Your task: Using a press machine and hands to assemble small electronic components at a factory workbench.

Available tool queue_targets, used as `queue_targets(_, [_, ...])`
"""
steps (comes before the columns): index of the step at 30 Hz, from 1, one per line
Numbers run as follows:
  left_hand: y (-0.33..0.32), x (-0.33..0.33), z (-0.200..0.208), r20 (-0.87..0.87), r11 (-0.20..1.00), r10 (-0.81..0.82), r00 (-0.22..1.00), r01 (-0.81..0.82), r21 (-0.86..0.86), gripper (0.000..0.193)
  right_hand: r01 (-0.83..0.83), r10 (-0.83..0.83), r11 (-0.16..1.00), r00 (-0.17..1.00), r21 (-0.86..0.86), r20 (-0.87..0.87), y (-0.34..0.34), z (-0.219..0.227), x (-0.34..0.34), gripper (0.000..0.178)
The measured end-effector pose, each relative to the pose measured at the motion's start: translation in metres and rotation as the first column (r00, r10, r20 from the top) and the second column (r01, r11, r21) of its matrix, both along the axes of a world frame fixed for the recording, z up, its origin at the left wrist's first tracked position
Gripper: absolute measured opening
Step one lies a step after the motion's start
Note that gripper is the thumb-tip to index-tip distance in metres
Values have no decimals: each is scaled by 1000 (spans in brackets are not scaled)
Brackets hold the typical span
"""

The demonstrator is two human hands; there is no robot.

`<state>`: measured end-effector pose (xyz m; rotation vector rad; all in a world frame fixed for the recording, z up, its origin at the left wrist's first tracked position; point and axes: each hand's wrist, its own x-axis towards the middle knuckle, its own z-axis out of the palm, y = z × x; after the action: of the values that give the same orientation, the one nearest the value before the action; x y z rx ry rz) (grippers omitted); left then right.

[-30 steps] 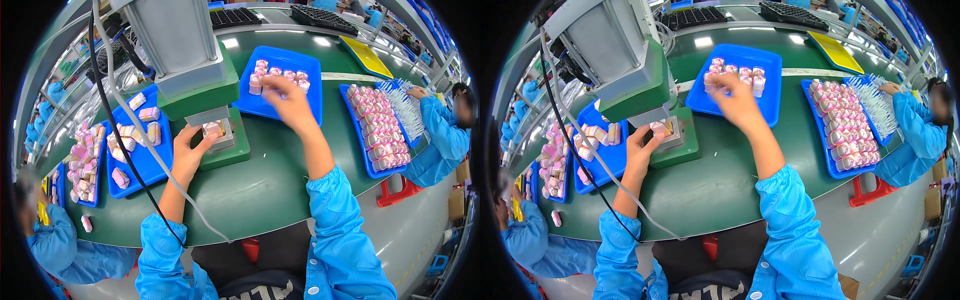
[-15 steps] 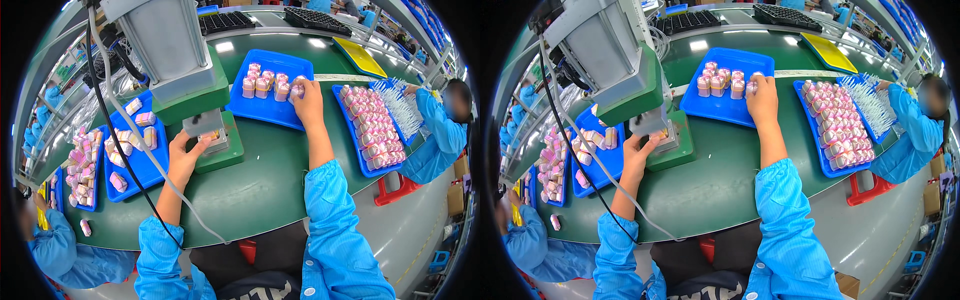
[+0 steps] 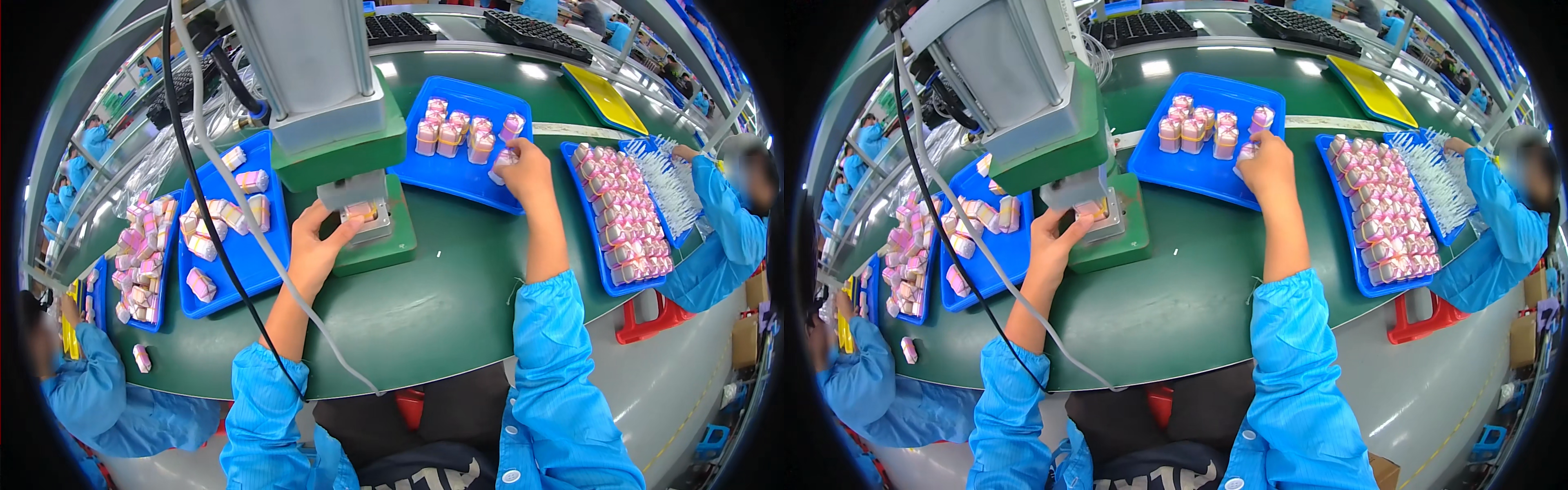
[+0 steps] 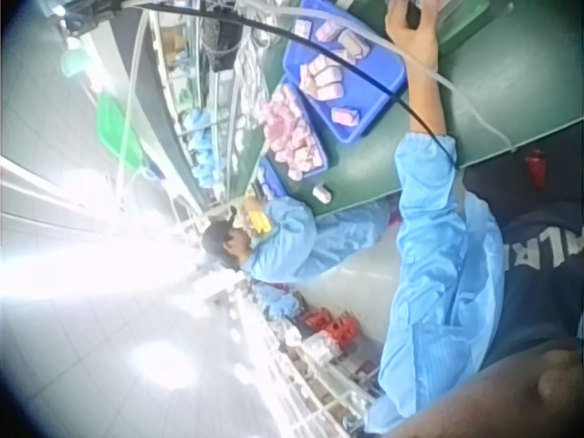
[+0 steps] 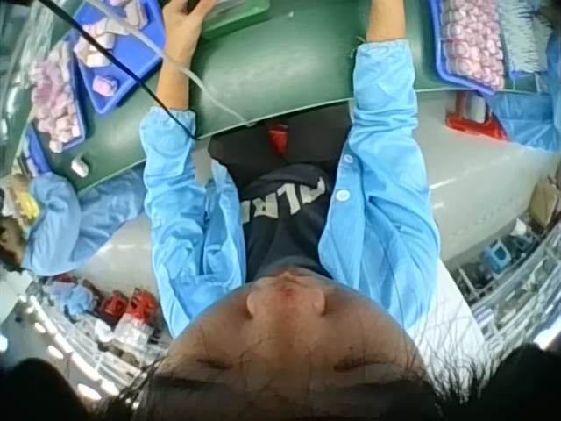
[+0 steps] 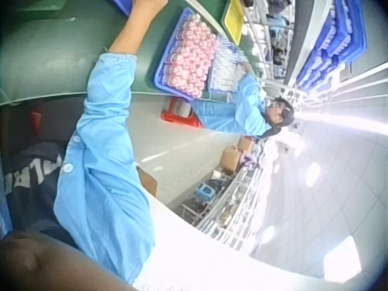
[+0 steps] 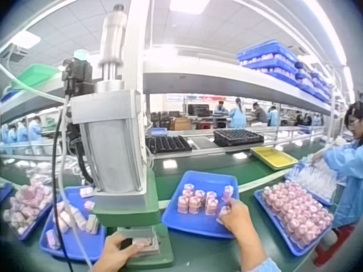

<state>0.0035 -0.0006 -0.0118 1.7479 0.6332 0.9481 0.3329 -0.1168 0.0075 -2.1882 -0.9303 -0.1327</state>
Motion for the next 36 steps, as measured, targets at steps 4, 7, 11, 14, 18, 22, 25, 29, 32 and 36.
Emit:
queue_targets(4, [1,-4,0,-38,999,-36,999,36,-2,32,-3,-3,999,988,-38,-152,-4,10,-8,54])
queue_targets(7, [0,-2,3,-65,999,-30,997,32,20,31,8,-18,998,987,-61,-161,-5,12,-9,57])
queue_targets(11, [-5,1,10,21,1000,-30,999,30,1,29,-41,20,992,987,-123,-161,-6,12,-11,60])
queue_targets(14, [-4,2,12,24,997,-64,998,64,33,30,-56,36,989,988,-136,-148,-5,9,-11,60])
queue_targets(18, [-1,-2,9,-13,996,-45,999,46,83,31,-64,43,988,988,-141,-150,-4,18,-17,62])
queue_targets(22, [-8,2,18,47,996,-71,996,69,50,31,-83,65,988,988,-130,-137,-5,21,-22,59])
queue_targets(25, [-8,2,17,20,997,-65,998,64,40,31,-143,121,982,978,-122,-167,-4,17,-19,62])
queue_targets(29, [-1,-1,8,-45,995,-54,998,58,80,31,-196,178,975,971,-104,-162,2,10,-28,61])
queue_targets(32, [-5,1,14,-9,997,-71,997,71,42,30,-233,221,970,965,-69,-142,4,5,-33,60])
queue_targets(36, [-7,1,18,4,996,-78,997,77,43,29,-282,262,955,947,-88,-188,8,8,-38,59])
